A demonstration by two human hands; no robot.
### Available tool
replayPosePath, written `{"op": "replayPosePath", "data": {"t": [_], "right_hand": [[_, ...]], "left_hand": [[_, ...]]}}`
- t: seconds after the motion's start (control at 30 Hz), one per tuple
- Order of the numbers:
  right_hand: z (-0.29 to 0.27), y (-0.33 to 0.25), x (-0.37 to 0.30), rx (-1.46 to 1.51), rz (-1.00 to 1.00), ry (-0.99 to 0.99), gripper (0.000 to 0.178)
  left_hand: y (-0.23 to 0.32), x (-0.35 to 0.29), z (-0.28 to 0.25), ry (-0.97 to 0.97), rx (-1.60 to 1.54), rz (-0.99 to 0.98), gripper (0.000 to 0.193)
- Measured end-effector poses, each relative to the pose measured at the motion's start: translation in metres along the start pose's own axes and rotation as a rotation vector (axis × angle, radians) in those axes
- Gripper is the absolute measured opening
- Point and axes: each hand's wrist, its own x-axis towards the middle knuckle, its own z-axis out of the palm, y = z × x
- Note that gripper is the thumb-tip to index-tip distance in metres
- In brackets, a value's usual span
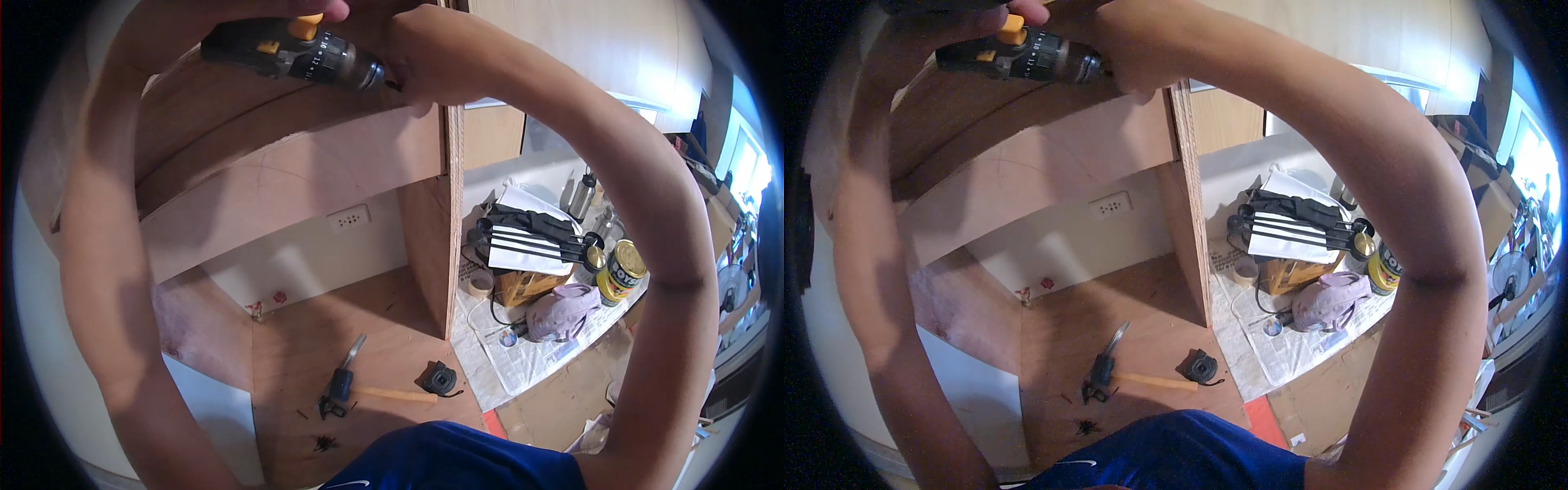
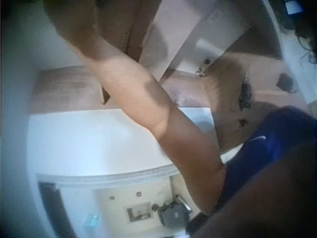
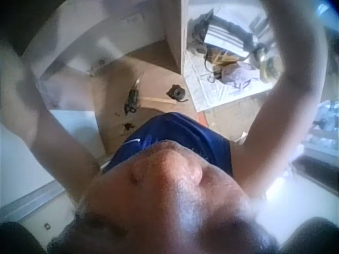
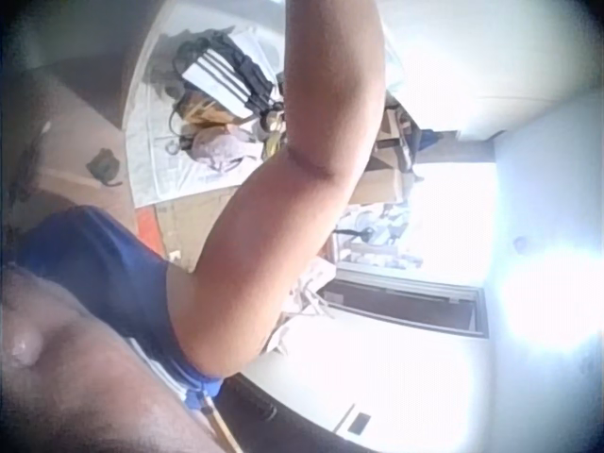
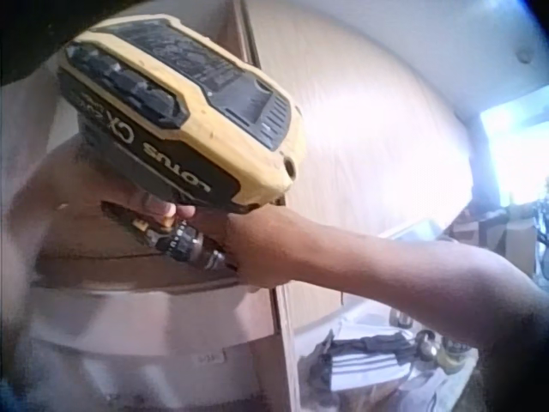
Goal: The person uses a cordless drill to drive screws into a wooden cabinet structure, securing a shelf or side panel. They then use a rubber mallet to tap a curved wooden trim piece into place along the top edge of the cabinet.
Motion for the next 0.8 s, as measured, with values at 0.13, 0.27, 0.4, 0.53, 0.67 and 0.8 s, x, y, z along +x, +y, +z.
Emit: {"op": "replayPosePath", "data": {"t": [0.13,0.27,0.4,0.53,0.67,0.8], "right_hand": [[-0.04,-0.043,0.022,0.036,0.405,-0.536,0.062],[-0.03,-0.03,0.007,0.006,0.254,-0.37,0.054],[-0.023,-0.027,0.01,-0.022,0.289,-0.359,0.049],[0.003,-0.005,0.003,0.01,0.057,-0.094,0.029],[-0.047,-0.039,0.021,0.017,0.447,-0.634,0.014],[-0.043,-0.031,0.029,-0.011,0.365,-0.74,0.016]], "left_hand": [[0.002,-0.013,-0.027,-0.115,-0.053,-0.019,0.029],[0.002,-0.008,-0.016,-0.062,0.007,0.005,0.03],[0.007,-0.009,-0.006,0.001,0.079,0.015,0.031],[0.014,-0.012,0.002,0.068,0.168,0.021,0.032],[0.014,-0.014,0.007,0.116,0.28,0.06,0.033],[0.016,-0.012,0.006,0.128,0.265,0.019,0.031]]}}
